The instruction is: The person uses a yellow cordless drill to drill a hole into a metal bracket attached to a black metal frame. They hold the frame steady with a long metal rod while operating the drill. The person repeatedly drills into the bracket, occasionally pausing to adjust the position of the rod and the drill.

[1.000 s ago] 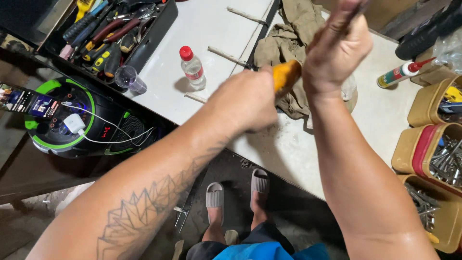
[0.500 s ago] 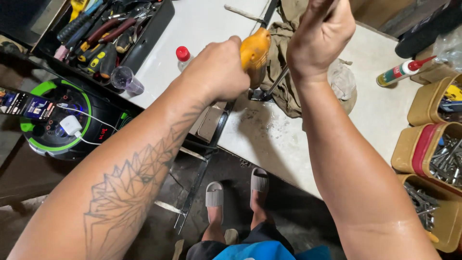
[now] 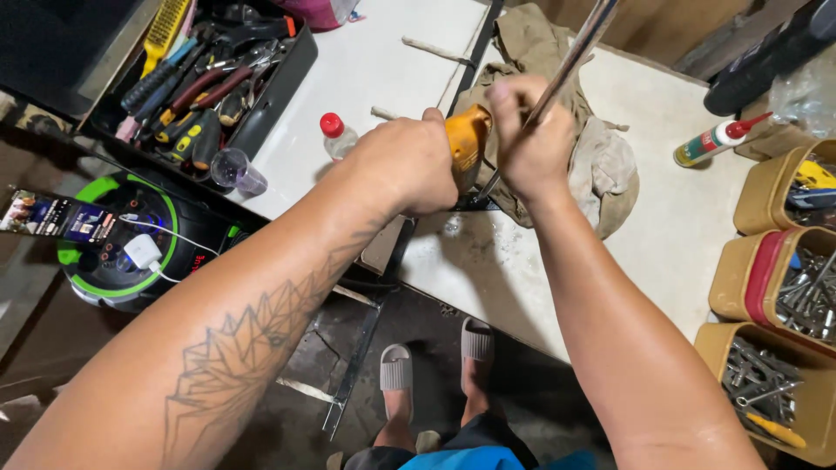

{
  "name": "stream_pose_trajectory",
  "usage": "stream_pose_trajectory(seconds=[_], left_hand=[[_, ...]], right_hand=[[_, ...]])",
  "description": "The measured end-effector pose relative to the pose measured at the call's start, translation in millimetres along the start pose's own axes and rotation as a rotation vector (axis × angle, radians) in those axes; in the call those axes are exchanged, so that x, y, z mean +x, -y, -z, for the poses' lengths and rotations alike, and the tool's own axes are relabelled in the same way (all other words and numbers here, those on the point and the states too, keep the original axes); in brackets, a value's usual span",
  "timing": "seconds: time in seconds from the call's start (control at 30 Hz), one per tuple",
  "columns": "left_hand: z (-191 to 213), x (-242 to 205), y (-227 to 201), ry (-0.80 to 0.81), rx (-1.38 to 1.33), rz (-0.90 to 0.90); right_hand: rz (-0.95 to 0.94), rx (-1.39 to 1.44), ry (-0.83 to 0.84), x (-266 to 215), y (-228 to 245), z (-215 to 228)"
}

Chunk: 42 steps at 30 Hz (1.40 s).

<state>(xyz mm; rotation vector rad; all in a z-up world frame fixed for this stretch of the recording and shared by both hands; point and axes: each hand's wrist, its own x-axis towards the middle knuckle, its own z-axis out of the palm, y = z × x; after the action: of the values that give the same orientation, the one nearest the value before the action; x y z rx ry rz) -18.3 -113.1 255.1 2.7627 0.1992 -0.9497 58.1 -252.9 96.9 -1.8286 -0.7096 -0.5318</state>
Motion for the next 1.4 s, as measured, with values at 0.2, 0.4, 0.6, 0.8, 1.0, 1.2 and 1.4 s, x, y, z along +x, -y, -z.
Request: stream_pose_trajectory(seconds=[0.2,0.4,0.6,0.8,1.0,1.2,1.4], left_hand=[[-33,64,22,-0.173,-0.085,-0.232],[-18,52,13,-0.132,-0.033,-0.209],[-19,63,3,-0.131,0.015,-0.220],[-12,52,0,-0.127,0.005,-0.234],[-8,50,-2,-0.086,0.005,-0.256],[-13,55,3,-0.113,-0.040,-0.290],[-8,40,-1,-0.069,-0.020,-0.280]], right_hand=[[-0.374,0.189,-0.140,-20,-13,-17],[-0.462,0.124,-0.159,-12,-3,-20],[-0.500,0.206,-0.217,-28,-40,-22],[-0.450,0.232,-0.239,-32,-50,-17],[-0.398,0.243,-0.260,-37,-52,-18],[-0.355,0.206,-0.244,-40,-46,-14],[-0.338,0.227,-0.273,-44,-47,-18]])
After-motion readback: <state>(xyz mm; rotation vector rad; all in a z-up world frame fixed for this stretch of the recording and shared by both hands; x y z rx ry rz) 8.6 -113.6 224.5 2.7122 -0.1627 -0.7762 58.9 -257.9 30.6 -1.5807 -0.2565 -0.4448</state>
